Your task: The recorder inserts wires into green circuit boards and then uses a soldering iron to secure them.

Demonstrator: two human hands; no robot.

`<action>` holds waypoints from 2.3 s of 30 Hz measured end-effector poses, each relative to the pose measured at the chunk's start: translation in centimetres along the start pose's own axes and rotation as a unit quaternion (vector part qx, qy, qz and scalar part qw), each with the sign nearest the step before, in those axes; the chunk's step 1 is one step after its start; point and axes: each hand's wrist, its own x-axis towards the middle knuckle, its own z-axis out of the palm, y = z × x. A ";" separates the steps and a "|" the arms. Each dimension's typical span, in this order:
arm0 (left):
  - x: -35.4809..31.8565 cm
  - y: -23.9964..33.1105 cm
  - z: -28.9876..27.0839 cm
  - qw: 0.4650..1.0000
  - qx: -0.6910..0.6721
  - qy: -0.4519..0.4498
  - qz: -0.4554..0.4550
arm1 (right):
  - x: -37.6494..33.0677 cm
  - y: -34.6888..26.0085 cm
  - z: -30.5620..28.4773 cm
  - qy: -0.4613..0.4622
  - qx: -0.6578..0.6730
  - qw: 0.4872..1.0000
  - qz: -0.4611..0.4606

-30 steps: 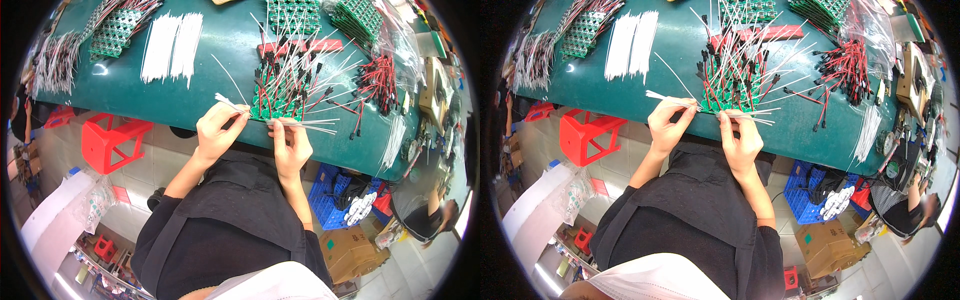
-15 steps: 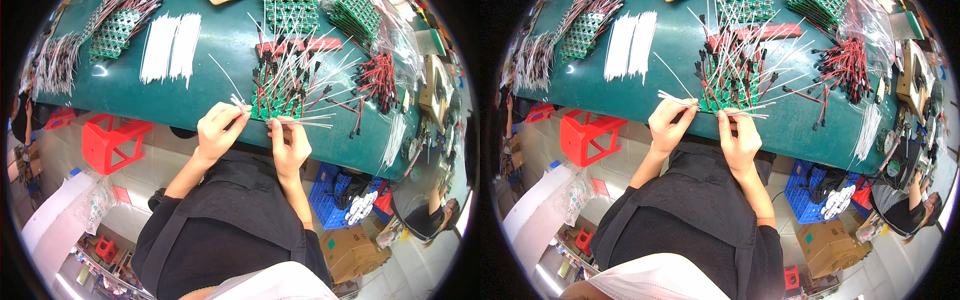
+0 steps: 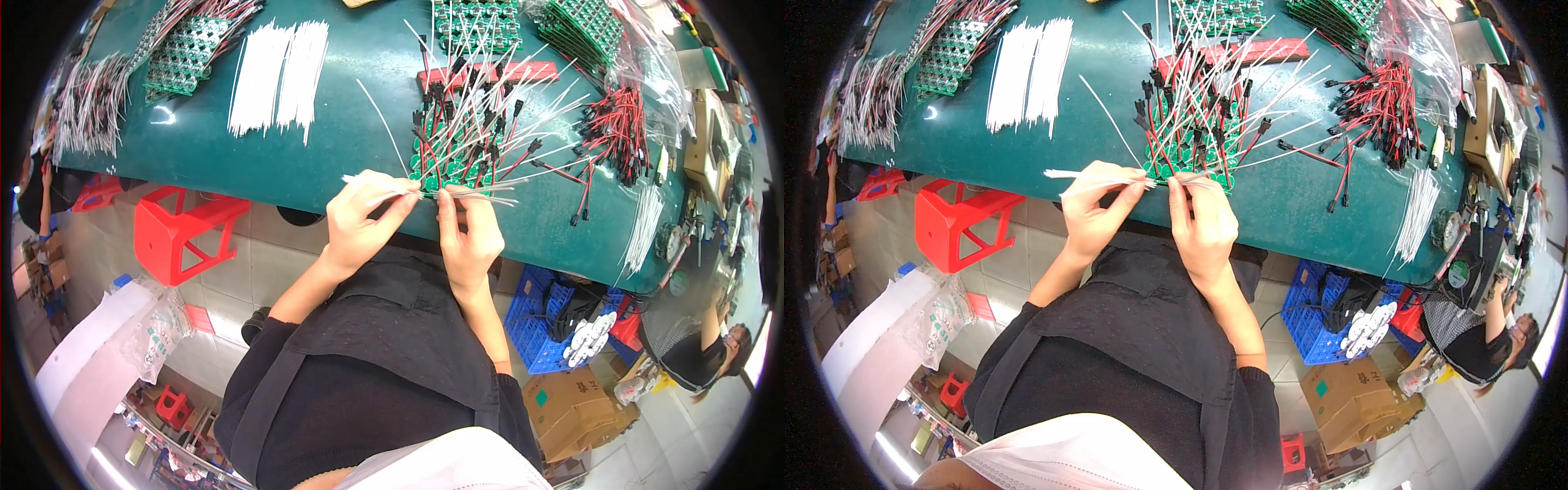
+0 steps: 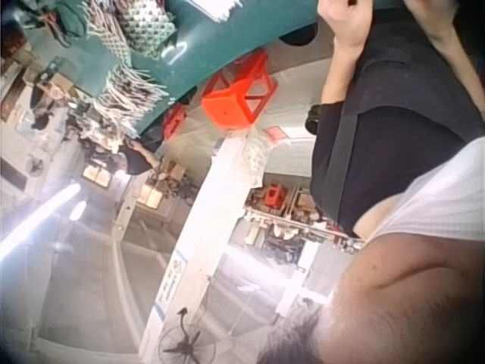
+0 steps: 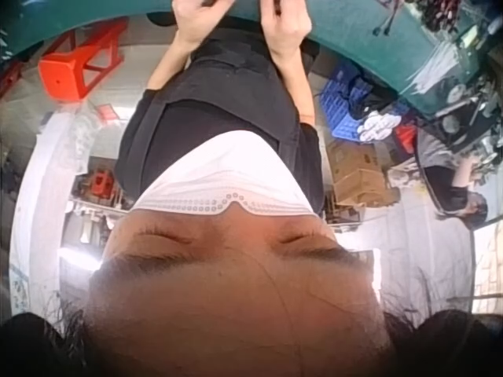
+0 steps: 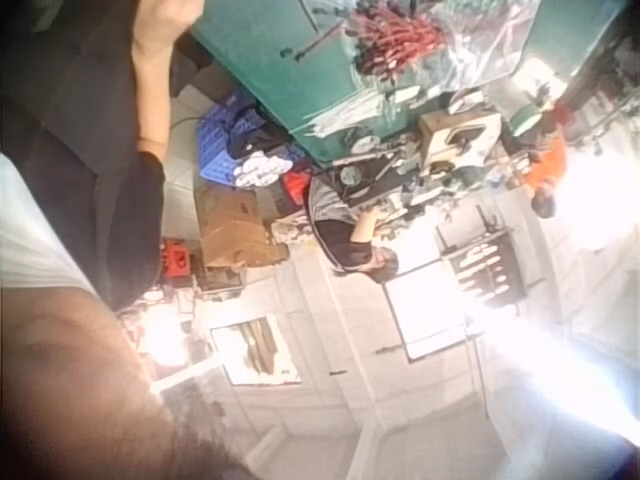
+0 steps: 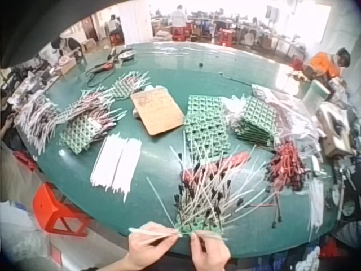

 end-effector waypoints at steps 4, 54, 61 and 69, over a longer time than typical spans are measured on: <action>-0.2 -0.3 0.8 1.000 0.009 -0.009 0.005 | 0.4 0.4 0.4 0.021 -0.063 0.992 -0.103; -0.3 0.3 2.4 0.998 0.056 -0.039 0.003 | 0.2 0.7 -1.2 0.013 -0.043 0.998 -0.035; 0.2 0.8 2.4 0.993 0.089 -0.066 0.030 | -1.0 1.3 -2.1 0.046 0.031 0.998 0.027; 0.5 1.0 2.9 0.988 0.124 -0.064 0.068 | -1.4 1.9 -2.5 0.077 0.084 0.989 0.097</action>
